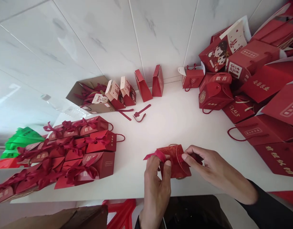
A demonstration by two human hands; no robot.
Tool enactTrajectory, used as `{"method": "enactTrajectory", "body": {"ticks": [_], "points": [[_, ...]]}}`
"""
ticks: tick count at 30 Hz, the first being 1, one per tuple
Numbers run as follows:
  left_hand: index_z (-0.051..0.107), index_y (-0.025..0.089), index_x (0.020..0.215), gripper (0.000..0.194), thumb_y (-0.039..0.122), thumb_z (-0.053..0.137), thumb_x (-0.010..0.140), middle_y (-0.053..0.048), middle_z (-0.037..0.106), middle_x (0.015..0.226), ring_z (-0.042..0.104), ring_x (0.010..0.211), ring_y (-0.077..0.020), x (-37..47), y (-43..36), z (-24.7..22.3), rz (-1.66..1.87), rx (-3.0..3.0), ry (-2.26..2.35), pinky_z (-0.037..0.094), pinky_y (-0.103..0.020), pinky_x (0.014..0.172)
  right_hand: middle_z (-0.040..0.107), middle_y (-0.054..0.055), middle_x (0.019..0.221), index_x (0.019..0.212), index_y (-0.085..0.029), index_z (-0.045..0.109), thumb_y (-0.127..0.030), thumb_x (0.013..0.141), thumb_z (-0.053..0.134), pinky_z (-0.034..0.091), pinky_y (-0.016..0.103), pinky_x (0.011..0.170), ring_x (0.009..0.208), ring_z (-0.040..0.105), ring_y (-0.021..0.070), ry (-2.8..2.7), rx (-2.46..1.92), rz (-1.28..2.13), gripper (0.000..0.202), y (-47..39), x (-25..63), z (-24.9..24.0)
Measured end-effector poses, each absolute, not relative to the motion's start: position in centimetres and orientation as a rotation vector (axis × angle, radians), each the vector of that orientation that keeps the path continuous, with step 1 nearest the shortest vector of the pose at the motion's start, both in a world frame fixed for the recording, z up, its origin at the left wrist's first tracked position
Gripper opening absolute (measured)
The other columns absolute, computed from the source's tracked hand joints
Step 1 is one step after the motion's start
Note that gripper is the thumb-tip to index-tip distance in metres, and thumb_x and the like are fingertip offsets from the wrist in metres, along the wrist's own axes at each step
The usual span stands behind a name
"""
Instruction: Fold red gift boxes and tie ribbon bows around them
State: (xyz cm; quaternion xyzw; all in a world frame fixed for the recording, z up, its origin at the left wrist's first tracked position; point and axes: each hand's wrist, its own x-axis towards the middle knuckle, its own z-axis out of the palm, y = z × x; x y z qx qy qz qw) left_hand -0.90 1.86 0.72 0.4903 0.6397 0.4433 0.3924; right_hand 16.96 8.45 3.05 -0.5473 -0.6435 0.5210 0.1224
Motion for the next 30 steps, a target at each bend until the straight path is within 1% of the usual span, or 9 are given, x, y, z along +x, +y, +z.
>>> {"method": "enactTrajectory", "body": {"ticks": [3,6,9,15,18,21,26,28,30], "points": [[0.07,0.025,0.104,0.022,0.033,0.049,0.106,-0.005,0.07,0.1,0.06,0.088,-0.0188,-0.5,1.7,0.5,1.134,1.367,1.691,0.049,-0.03,0.076,0.046,-0.006,0.07,0.078,-0.024,0.052,-0.059,0.101,0.046,0.032,0.029,0.058,0.059,0.037,0.0136,-1.863,-1.571,1.479,0.042,8.3,17.2,3.4],[0.068,0.026,0.111,0.022,0.027,0.047,0.107,-0.006,0.067,0.104,0.059,0.093,-0.0188,0.2,1.6,0.5,1.226,1.483,1.693,0.051,-0.029,0.077,0.04,-0.006,0.069,0.078,-0.024,0.049,-0.057,0.102,0.047,0.031,0.028,0.055,0.059,0.033,0.0131,-1.851,-1.51,1.452,0.041,8.2,17.1,3.6],[0.066,0.025,0.112,0.015,0.021,0.056,0.102,-0.007,0.064,0.108,0.059,0.1,-0.0206,1.0,1.8,-0.2,1.283,1.67,1.715,0.052,-0.032,0.082,0.042,-0.006,0.068,0.079,-0.024,0.053,-0.053,0.1,0.051,0.034,0.027,0.055,0.059,0.036,0.0129,-1.822,-1.422,1.489,0.036,8.1,16.9,3.6],[0.058,0.02,0.089,0.011,0.01,0.06,0.092,-0.006,0.057,0.097,0.056,0.09,-0.0202,1.1,2.5,-2.9,1.301,1.768,1.814,0.05,-0.034,0.078,0.05,-0.006,0.062,0.095,-0.025,0.067,-0.058,0.096,0.056,0.033,0.027,0.048,0.053,0.044,0.0136,-1.892,-1.421,1.413,0.035,8.7,18.1,3.7],[0.058,0.02,0.089,0.01,0.011,0.061,0.093,-0.005,0.057,0.096,0.056,0.089,-0.0199,0.8,2.4,-3.3,1.321,1.747,1.799,0.05,-0.033,0.078,0.07,0.002,0.085,0.106,-0.026,0.071,-0.059,0.093,0.06,0.045,0.03,0.058,0.072,0.063,0.0195,-1.931,-1.478,1.087,0.036,8.8,19.4,4.0],[0.057,0.02,0.085,0.011,0.014,0.064,0.092,-0.004,0.056,0.091,0.056,0.084,-0.0187,0.5,2.3,-3.1,1.342,1.705,1.772,0.05,-0.031,0.072,0.074,0.008,0.11,0.107,-0.027,0.071,-0.058,0.094,0.059,0.048,0.033,0.066,0.096,0.068,0.0267,-1.861,-1.557,0.723,0.036,7.9,20.2,3.6],[0.064,0.02,0.094,0.005,0.017,0.067,0.091,-0.005,0.059,0.096,0.059,0.086,-0.0187,0.2,2.2,-3.0,1.351,1.655,1.715,0.05,-0.03,0.073,0.064,0.001,0.069,0.073,-0.024,0.064,-0.058,0.096,0.059,0.045,0.034,0.062,0.064,0.059,0.0209,-1.854,-1.494,1.25,0.041,6.2,18.7,1.0],[0.066,0.02,0.098,0.008,0.017,0.067,0.091,-0.005,0.06,0.098,0.06,0.09,-0.0195,0.1,2.1,-3.1,1.348,1.646,1.71,0.051,-0.031,0.076,0.065,0.001,0.073,0.082,-0.024,0.067,-0.057,0.096,0.06,0.048,0.035,0.068,0.07,0.061,0.0217,-1.761,-1.454,1.338,0.036,6.2,17.5,0.0],[0.066,0.021,0.1,0.01,0.017,0.068,0.091,-0.006,0.061,0.1,0.06,0.093,-0.02,0.1,2.1,-3.2,1.342,1.645,1.702,0.051,-0.032,0.077,0.068,0.002,0.081,0.105,-0.022,0.07,-0.057,0.098,0.055,0.051,0.035,0.07,0.075,0.063,0.0217,-1.652,-1.435,1.353,0.038,6.4,16.4,-0.7]]}}
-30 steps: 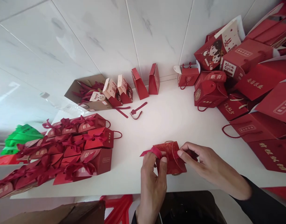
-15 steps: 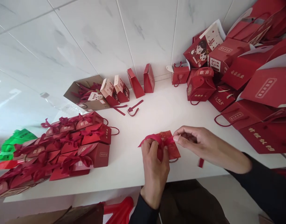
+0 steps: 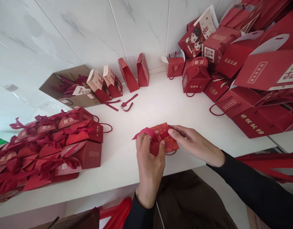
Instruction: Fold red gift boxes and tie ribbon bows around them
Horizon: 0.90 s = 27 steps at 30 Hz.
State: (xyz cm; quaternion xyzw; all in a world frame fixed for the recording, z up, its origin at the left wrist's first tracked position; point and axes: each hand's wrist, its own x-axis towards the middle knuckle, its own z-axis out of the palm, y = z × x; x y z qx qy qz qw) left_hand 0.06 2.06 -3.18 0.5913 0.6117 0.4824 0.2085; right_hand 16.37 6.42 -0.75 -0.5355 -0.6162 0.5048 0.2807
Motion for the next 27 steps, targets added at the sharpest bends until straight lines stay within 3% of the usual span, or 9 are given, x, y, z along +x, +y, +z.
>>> {"method": "enactTrajectory", "body": {"ticks": [3,9,11,14,19,27], "points": [[0.065,0.021,0.1,0.01,0.017,0.068,0.091,-0.005,0.061,0.101,0.06,0.093,-0.02,0.0,2.0,-3.2,1.344,1.658,1.694,0.051,-0.032,0.077,0.066,0.002,0.087,0.127,-0.02,0.064,-0.056,0.098,0.056,0.051,0.032,0.066,0.074,0.061,0.0187,-1.499,-1.411,1.323,0.047,6.8,15.4,-1.2],[0.067,0.025,0.108,0.023,0.013,0.069,0.088,-0.002,0.061,0.096,0.058,0.088,-0.0182,0.0,2.1,-2.6,1.355,1.642,1.667,0.048,-0.03,0.074,0.065,0.0,0.088,0.103,-0.023,0.07,-0.047,0.095,0.066,0.051,0.027,0.067,0.079,0.059,0.0161,-1.406,-1.302,1.297,0.025,6.9,15.1,-0.9],[0.066,0.025,0.103,0.017,0.015,0.069,0.089,-0.001,0.06,0.091,0.056,0.083,-0.017,-0.1,2.1,-2.3,1.362,1.62,1.655,0.046,-0.029,0.073,0.068,0.0,0.089,0.097,-0.024,0.068,-0.045,0.096,0.066,0.053,0.026,0.069,0.081,0.062,0.0159,-1.382,-1.282,1.304,0.021,6.8,15.1,-0.6],[0.066,0.026,0.098,0.003,0.025,0.064,0.097,0.0,0.062,0.088,0.053,0.078,-0.0157,-0.3,1.9,-1.8,1.382,1.472,1.627,0.045,-0.029,0.072,0.071,0.0,0.091,0.098,-0.024,0.066,-0.042,0.1,0.062,0.055,0.026,0.072,0.083,0.066,0.0158,-1.339,-1.276,1.301,0.018,6.6,15.2,-0.2],[0.071,0.028,0.103,0.016,0.04,0.061,0.101,0.0,0.068,0.089,0.056,0.079,-0.0154,-0.6,1.6,-1.1,1.401,1.185,1.535,0.047,-0.029,0.076,0.074,0.001,0.089,0.104,-0.025,0.061,-0.047,0.103,0.058,0.057,0.029,0.076,0.08,0.067,0.016,-1.288,-1.312,1.305,0.023,6.3,15.5,0.1],[0.069,0.024,0.091,0.015,0.035,0.063,0.099,0.001,0.073,0.086,0.064,0.077,-0.0131,0.0,2.0,0.5,1.539,1.156,1.551,0.053,-0.022,0.07,0.073,0.001,0.09,0.107,-0.027,0.057,-0.047,0.105,0.055,0.056,0.027,0.072,0.083,0.067,0.0168,-1.367,-1.231,1.251,0.02,5.8,15.3,1.0]]}}
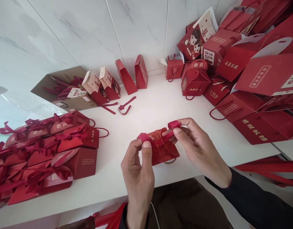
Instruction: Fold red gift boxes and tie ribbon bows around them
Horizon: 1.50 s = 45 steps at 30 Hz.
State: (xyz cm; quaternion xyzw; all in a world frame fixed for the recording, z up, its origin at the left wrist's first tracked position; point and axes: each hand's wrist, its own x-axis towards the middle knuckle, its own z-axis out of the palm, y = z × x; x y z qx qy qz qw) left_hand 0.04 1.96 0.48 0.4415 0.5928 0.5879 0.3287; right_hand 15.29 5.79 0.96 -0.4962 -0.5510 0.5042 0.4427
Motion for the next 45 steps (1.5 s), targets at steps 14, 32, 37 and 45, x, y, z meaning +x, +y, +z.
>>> {"method": "enactTrajectory", "body": {"ticks": [14,32,37,45], "points": [[0.068,0.02,0.094,0.022,0.039,0.058,0.1,-0.006,0.075,0.09,0.07,0.081,-0.0185,-0.2,2.9,0.0,1.373,1.111,1.443,0.057,-0.03,0.071,0.072,0.002,0.099,0.104,-0.024,0.061,-0.04,0.104,0.058,0.055,0.031,0.081,0.09,0.068,0.0186,-1.502,-1.147,1.248,0.016,6.6,14.7,1.6],[0.075,0.02,0.074,0.044,0.052,0.058,0.099,-0.004,0.07,0.075,0.062,0.07,-0.0162,-1.1,3.6,1.0,1.167,1.219,1.5,0.049,-0.027,0.066,0.074,0.007,0.099,0.113,-0.02,0.067,-0.016,0.101,0.053,0.05,0.04,0.09,0.096,0.066,0.0229,-2.362,-0.81,0.593,0.019,10.5,16.1,3.3],[0.079,0.02,0.097,0.04,0.055,0.06,0.097,-0.006,0.075,0.088,0.069,0.079,-0.0189,-1.2,3.6,1.0,1.194,1.1,1.403,0.057,-0.029,0.07,0.07,0.0,0.076,0.095,-0.024,0.07,-0.033,0.102,0.056,0.047,0.033,0.071,0.071,0.062,0.018,-2.294,-1.038,0.543,0.018,9.7,16.8,4.5],[0.077,0.022,0.101,0.026,0.045,0.066,0.095,-0.007,0.075,0.094,0.066,0.08,-0.0188,-1.8,3.5,0.9,1.146,1.059,1.338,0.057,-0.034,0.079,0.052,-0.007,0.053,0.081,-0.028,0.07,-0.051,0.101,0.055,0.03,0.028,0.045,0.047,0.042,0.0117,-2.244,-1.306,0.988,0.034,8.2,17.9,5.5]]}}
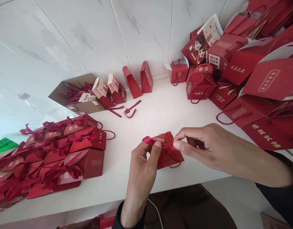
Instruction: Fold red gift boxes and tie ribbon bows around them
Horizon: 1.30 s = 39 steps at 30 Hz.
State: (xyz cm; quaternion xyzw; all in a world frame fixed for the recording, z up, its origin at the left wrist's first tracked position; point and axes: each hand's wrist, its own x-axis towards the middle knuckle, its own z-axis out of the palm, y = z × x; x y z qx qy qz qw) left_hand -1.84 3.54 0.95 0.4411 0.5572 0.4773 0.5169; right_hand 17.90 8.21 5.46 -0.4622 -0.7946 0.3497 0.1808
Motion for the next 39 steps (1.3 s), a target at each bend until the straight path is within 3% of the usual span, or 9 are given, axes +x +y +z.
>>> {"method": "enactTrajectory", "body": {"ticks": [4,7,12,16,21,28,32,39], "points": [[0.069,0.021,0.085,0.012,0.032,0.074,0.087,-0.003,0.07,0.085,0.064,0.078,-0.0178,-2.1,3.6,1.1,1.123,1.077,1.314,0.055,-0.033,0.075,0.059,-0.006,0.06,0.091,-0.029,0.073,-0.043,0.102,0.056,0.033,0.03,0.05,0.05,0.046,0.0133,-2.4,-1.299,1.004,0.025,8.4,17.7,4.2],[0.063,0.021,0.077,0.011,0.019,0.072,0.084,0.0,0.066,0.079,0.061,0.075,-0.0159,-2.0,3.6,1.3,1.161,1.168,1.353,0.053,-0.029,0.07,0.067,-0.002,0.076,0.09,-0.027,0.073,-0.043,0.104,0.054,0.042,0.032,0.06,0.062,0.057,0.0157,-2.39,-1.234,0.978,0.029,8.4,17.3,3.7],[0.065,0.022,0.085,0.017,0.006,0.06,0.089,0.0,0.071,0.084,0.066,0.078,-0.0147,-1.4,3.7,0.2,1.31,1.737,1.596,0.053,-0.025,0.068,0.077,0.001,0.111,0.116,-0.026,0.07,-0.028,0.106,0.048,0.053,0.031,0.077,0.094,0.072,0.0183,-2.188,-1.167,1.148,0.024,8.5,16.3,3.3],[0.066,0.02,0.092,0.02,0.002,0.06,0.091,-0.002,0.07,0.088,0.067,0.081,-0.0131,-1.1,3.8,-1.2,1.43,2.058,1.642,0.055,-0.023,0.071,0.077,0.0,0.12,0.119,-0.028,0.07,-0.023,0.105,0.049,0.055,0.031,0.084,0.105,0.072,0.0189,-2.107,-1.141,1.278,0.026,8.9,15.8,2.6],[0.067,0.019,0.098,0.017,0.005,0.067,0.09,-0.001,0.07,0.092,0.068,0.087,-0.0125,-1.2,3.7,-1.6,1.473,1.992,1.692,0.056,-0.022,0.078,0.079,-0.001,0.106,0.109,-0.026,0.073,-0.029,0.102,0.057,0.053,0.028,0.072,0.093,0.072,0.0172,-2.046,-1.196,1.37,0.018,9.3,15.8,2.0],[0.068,0.02,0.096,0.014,0.007,0.066,0.091,0.002,0.068,0.085,0.063,0.075,-0.0103,-1.2,3.4,-1.6,1.431,1.903,1.68,0.052,-0.02,0.07,0.071,-0.004,0.089,0.094,-0.024,0.066,-0.028,0.1,0.059,0.049,0.025,0.065,0.075,0.062,0.0122,-1.965,-1.17,1.289,0.01,9.3,15.8,2.5],[0.068,0.021,0.097,0.015,0.008,0.066,0.092,0.002,0.069,0.085,0.063,0.077,-0.0103,-1.1,3.5,-1.6,1.443,1.883,1.666,0.051,-0.02,0.072,0.067,-0.004,0.088,0.094,-0.023,0.064,-0.029,0.1,0.06,0.049,0.024,0.072,0.078,0.061,0.0117,-1.874,-1.106,1.383,0.009,9.3,15.8,2.9],[0.069,0.022,0.096,0.016,0.007,0.065,0.092,0.003,0.07,0.086,0.06,0.075,-0.0092,-1.1,3.5,-1.7,1.453,1.793,1.663,0.049,-0.02,0.071,0.059,-0.004,0.082,0.105,-0.025,0.067,-0.041,0.101,0.059,0.045,0.026,0.065,0.07,0.051,0.0121,-1.882,-1.15,1.428,0.018,9.9,16.5,3.3]]}}
